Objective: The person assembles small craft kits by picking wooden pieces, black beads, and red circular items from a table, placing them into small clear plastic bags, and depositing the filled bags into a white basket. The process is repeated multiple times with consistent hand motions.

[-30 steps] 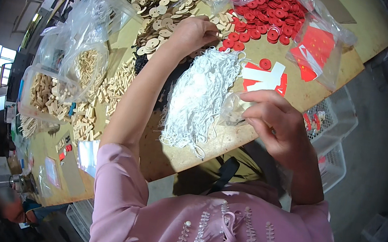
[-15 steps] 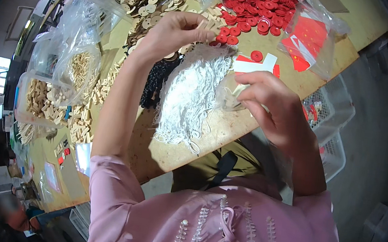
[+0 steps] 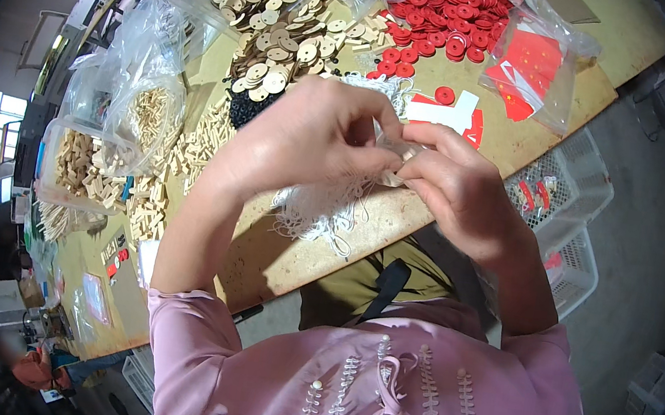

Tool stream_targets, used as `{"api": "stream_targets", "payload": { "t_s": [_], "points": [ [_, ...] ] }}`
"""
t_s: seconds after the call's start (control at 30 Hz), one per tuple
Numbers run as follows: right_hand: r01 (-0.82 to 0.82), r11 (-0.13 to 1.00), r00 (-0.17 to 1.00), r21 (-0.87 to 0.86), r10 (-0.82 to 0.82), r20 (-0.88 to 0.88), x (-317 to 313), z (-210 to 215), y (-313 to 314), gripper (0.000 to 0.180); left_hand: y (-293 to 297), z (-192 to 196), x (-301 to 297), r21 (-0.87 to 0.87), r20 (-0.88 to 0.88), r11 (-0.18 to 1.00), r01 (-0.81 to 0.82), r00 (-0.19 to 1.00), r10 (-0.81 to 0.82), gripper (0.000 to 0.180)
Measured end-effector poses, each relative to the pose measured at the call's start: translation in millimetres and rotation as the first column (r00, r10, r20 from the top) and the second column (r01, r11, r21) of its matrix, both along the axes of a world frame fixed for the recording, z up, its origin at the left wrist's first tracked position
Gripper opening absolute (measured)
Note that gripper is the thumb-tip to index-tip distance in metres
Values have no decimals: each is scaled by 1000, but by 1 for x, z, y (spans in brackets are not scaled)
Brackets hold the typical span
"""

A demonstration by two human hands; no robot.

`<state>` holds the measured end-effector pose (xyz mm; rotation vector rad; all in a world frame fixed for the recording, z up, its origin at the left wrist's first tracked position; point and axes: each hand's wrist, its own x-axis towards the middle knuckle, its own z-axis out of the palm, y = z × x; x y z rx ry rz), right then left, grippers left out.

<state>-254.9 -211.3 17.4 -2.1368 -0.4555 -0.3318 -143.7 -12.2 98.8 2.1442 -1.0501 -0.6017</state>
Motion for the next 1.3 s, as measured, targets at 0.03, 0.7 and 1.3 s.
{"api": "stream_targets", "payload": {
  "t_s": [0.03, 0.7, 1.3],
  "points": [
    [-1, 1000, 1000, 8, 1, -19, -1, 2, -1, 12, 2, 4, 10, 7, -113, 1000, -3, 994, 4, 15],
    [-78, 982, 994, 171, 64, 87, 5, -10, -10, 31, -23, -128, 211, 34, 537, 905, -424, 772, 341, 30],
    [-83, 986, 990, 142, 65, 124, 2, -12, -13, 30, -27, -145, 170, 35, 686, 984, -175, 720, 104, 17]
  ]
}}
